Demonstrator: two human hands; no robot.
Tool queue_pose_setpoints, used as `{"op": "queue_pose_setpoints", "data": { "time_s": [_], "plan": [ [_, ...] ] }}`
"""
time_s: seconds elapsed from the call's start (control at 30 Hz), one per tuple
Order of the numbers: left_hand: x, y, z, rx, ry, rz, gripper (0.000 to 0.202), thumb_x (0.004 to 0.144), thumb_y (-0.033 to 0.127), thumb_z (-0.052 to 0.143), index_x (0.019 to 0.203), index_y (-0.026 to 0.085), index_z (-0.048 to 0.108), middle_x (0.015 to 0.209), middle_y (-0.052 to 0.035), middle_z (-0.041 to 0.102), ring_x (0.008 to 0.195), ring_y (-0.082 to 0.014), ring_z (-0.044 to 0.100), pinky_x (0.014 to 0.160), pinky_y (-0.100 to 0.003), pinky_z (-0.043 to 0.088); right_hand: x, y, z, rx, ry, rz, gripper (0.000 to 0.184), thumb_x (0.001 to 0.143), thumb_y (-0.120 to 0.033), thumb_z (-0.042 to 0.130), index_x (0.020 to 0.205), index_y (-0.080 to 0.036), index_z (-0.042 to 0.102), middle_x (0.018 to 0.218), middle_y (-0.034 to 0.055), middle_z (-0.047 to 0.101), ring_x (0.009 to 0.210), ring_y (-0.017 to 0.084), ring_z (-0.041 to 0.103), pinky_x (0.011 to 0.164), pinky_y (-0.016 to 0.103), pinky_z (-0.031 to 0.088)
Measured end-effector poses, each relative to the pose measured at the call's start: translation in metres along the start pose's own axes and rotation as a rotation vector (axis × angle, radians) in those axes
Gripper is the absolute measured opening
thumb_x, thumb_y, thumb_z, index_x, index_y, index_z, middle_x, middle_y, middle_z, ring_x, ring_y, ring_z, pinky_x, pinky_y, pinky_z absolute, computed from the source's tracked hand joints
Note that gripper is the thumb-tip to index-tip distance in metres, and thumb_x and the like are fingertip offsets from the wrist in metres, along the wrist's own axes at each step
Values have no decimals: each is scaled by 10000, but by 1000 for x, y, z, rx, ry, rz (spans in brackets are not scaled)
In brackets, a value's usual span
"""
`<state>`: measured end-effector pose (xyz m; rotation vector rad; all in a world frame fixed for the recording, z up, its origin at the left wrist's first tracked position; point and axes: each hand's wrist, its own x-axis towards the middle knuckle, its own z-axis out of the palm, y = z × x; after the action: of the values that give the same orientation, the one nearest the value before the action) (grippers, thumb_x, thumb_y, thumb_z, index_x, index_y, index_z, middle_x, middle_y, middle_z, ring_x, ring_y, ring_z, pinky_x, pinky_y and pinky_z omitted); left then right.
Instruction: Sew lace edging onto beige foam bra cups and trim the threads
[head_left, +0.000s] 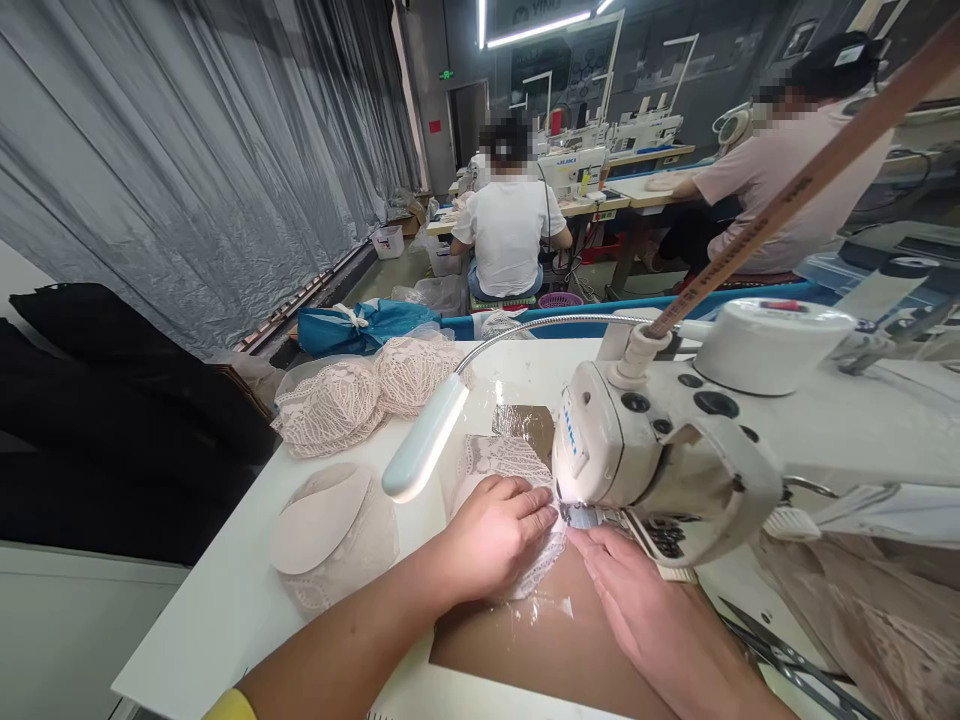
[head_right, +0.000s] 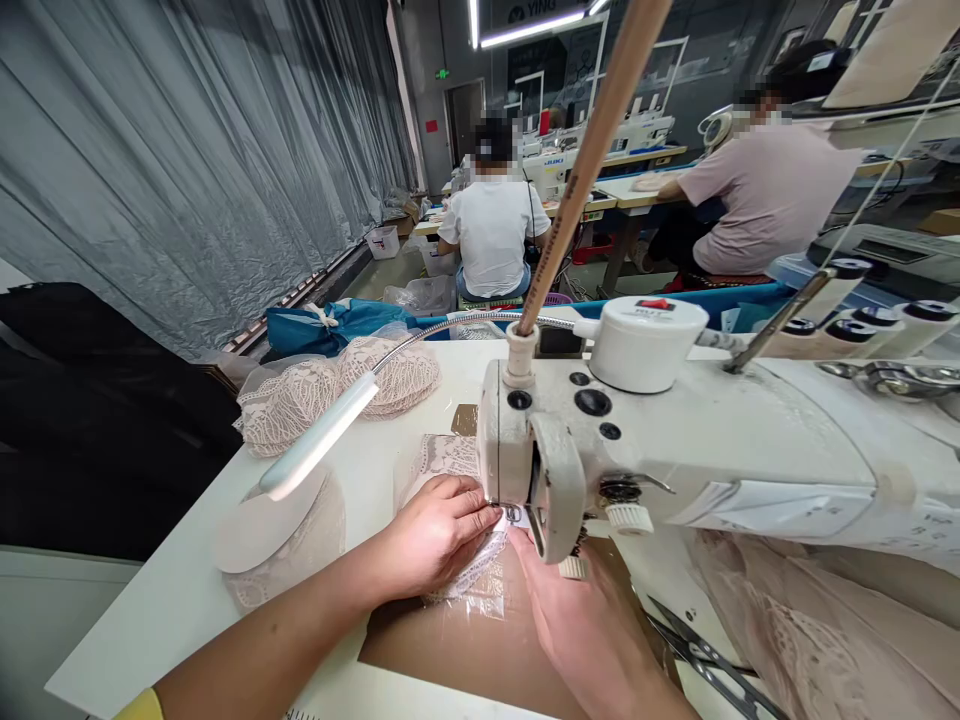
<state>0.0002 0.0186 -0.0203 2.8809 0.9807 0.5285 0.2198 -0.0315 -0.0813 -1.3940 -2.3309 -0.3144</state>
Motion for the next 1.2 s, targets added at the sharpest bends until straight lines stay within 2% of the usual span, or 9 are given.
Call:
{"op": "queue_pose_setpoints", "data": {
  "time_s": [0.13, 0.27, 0.4, 0.5, 0.77, 0.97, 1.07, 1.2],
  "plan": [
    [-3, 3, -5, -11, -46, 21, 277, 945, 265, 470, 1169, 162, 596, 1175, -98, 639, 1035, -247, 540, 875, -388, 419, -1, 1, 0, 9, 35, 20, 410, 918, -158, 370, 1209, -225, 651, 1033, 133, 718, 859, 233, 692, 735, 349, 539],
    [-6, 5, -14, -56, -82, 74, 299, 943, 336, 482, 1167, 174, 597, 1228, -86, 618, 1073, -243, 531, 917, -393, 402, 9, -1, -15, 58, 34, -26, 411, 903, -134, 366, 1173, -216, 664, 1028, 105, 728, 812, 208, 704, 656, 301, 553],
    [-8, 3, -17, -55, -114, 144, 272, 955, 253, 467, 1171, 146, 592, 1274, -93, 610, 1077, -221, 542, 923, -373, 403, 22, -6, -33, 132, -24, -136, 463, 819, -38, 367, 1118, -198, 682, 1014, 55, 733, 773, 177, 704, 592, 256, 546],
    [-9, 0, -14, -43, -124, 183, 268, 956, 188, 450, 1184, 146, 584, 1294, -71, 608, 1090, -215, 537, 929, -369, 398, 26, -10, -38, 140, -11, -121, 475, 782, -14, 362, 1074, -182, 698, 950, 50, 737, 713, 166, 697, 537, 241, 528],
    [-6, 8, -11, -35, -111, 95, 312, 953, 257, 451, 1215, 131, 564, 1269, -75, 618, 1060, -239, 525, 911, -390, 399, 21, -8, -28, 48, 14, -56, 473, 830, -34, 376, 1121, -190, 715, 1004, 114, 745, 731, 192, 713, 480, 233, 500],
    [-5, 7, -11, -70, -91, 57, 352, 928, 312, 473, 1216, 135, 570, 1267, -69, 610, 1079, -259, 501, 942, -408, 385, 17, -8, -23, -19, 0, -29, 464, 843, -67, 396, 1133, -231, 719, 990, 119, 741, 766, 219, 717, 509, 257, 515],
    [-4, 8, -9, -77, -79, 30, 367, 923, 320, 472, 1220, 128, 570, 1242, -82, 619, 1066, -262, 502, 936, -410, 392, 18, -10, -24, -44, -3, -10, 470, 844, -70, 390, 1125, -243, 724, 949, 119, 742, 727, 216, 713, 520, 269, 517],
    [-5, 7, -10, -93, -56, 8, 366, 924, 351, 478, 1197, 133, 587, 1222, -95, 627, 1060, -262, 508, 933, -416, 397, 18, -8, -25, -30, -18, 9, 460, 863, -91, 380, 1126, -252, 721, 990, 122, 739, 704, 200, 706, 513, 260, 506]
  ]
}}
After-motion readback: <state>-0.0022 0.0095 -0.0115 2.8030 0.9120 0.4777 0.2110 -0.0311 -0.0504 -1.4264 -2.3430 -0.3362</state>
